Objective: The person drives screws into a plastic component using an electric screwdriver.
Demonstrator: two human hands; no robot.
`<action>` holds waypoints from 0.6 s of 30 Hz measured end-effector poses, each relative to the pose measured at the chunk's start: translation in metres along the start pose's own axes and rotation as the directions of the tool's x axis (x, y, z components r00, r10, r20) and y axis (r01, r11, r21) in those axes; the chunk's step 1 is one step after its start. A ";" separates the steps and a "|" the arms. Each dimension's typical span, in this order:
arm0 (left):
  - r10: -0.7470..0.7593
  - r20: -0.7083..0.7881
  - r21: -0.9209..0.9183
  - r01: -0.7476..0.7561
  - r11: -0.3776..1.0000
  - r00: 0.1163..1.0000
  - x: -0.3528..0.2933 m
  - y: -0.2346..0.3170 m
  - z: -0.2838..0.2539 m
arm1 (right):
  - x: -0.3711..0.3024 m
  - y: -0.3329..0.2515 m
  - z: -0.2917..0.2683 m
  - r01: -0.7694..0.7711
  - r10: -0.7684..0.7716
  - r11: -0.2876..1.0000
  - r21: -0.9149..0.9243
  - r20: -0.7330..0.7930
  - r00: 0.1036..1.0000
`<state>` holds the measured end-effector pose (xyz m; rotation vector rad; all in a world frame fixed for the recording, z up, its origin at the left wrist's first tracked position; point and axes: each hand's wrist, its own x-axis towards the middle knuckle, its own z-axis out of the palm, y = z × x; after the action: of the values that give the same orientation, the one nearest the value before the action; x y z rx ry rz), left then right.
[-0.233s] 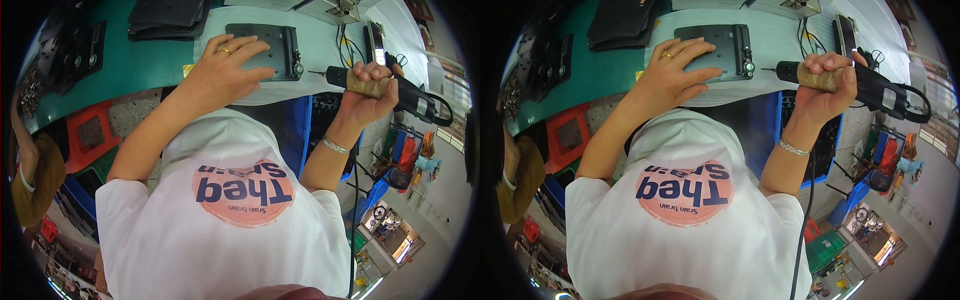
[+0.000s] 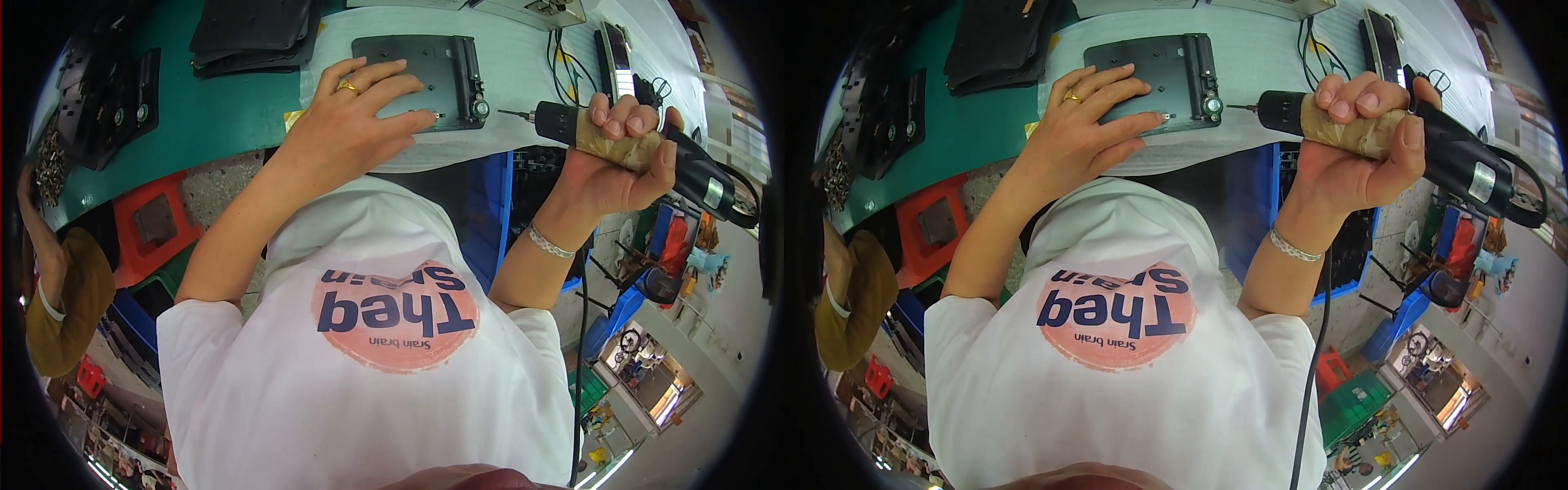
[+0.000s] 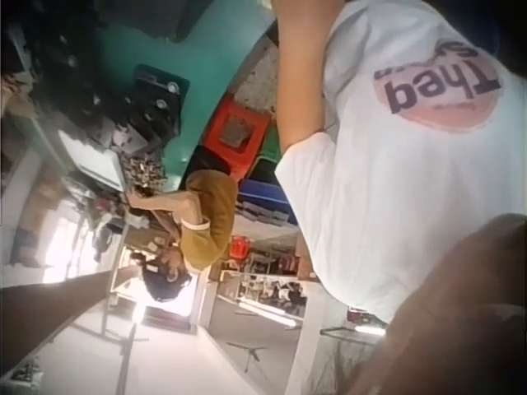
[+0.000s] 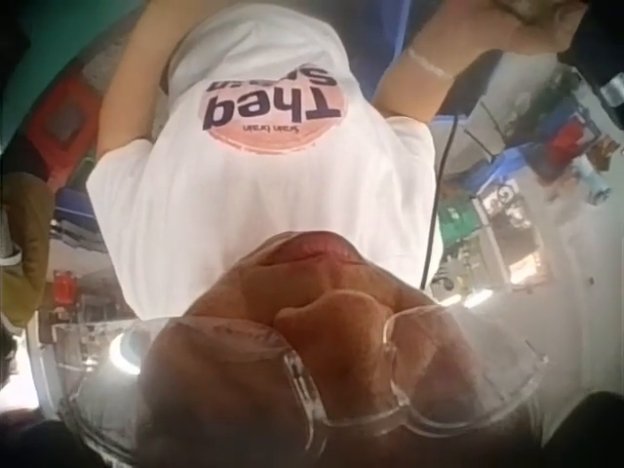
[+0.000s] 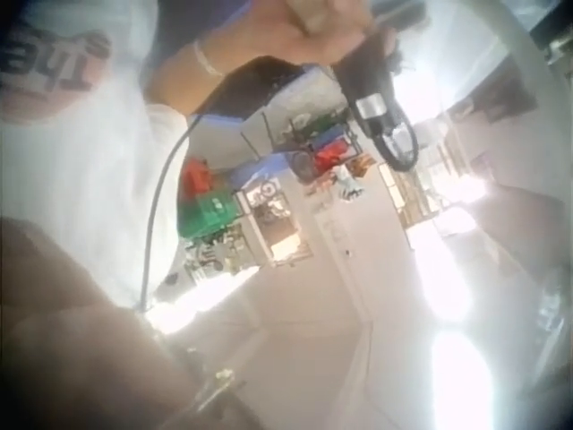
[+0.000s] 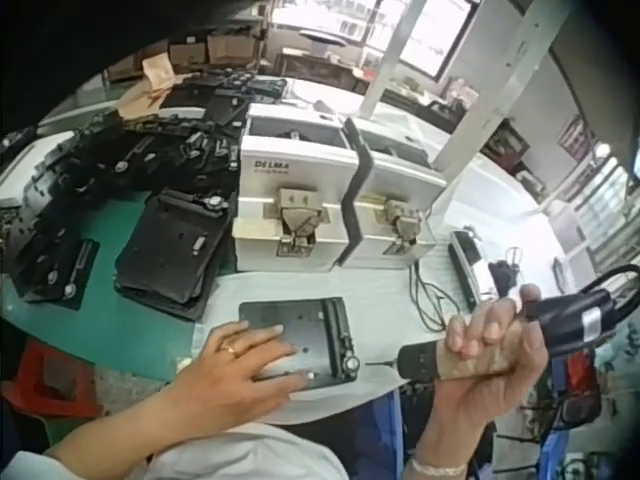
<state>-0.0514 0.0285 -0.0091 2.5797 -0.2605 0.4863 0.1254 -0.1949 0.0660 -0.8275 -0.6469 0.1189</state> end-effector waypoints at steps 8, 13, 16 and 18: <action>-0.014 0.040 0.011 0.013 1.000 0.999 0.001 0.003 -0.003 | 0.018 0.002 0.006 0.063 -0.067 0.996 0.066 0.065 0.996; -0.017 0.061 0.008 0.017 1.000 0.998 -0.001 0.003 -0.003 | 0.038 0.001 0.006 0.052 -0.056 0.995 0.080 0.041 0.998; -0.015 0.059 -0.012 0.016 1.000 0.998 0.000 0.002 -0.003 | 0.040 0.001 0.002 0.032 -0.034 0.999 0.031 0.061 0.998; -0.014 0.061 -0.004 0.014 1.000 0.998 0.000 0.000 -0.002 | 0.042 0.002 0.000 0.024 -0.024 1.000 0.000 0.080 0.996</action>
<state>-0.0516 0.0296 -0.0074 2.5936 -0.2638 0.4024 0.1591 -0.1790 0.0852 -0.8193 -0.7325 0.1304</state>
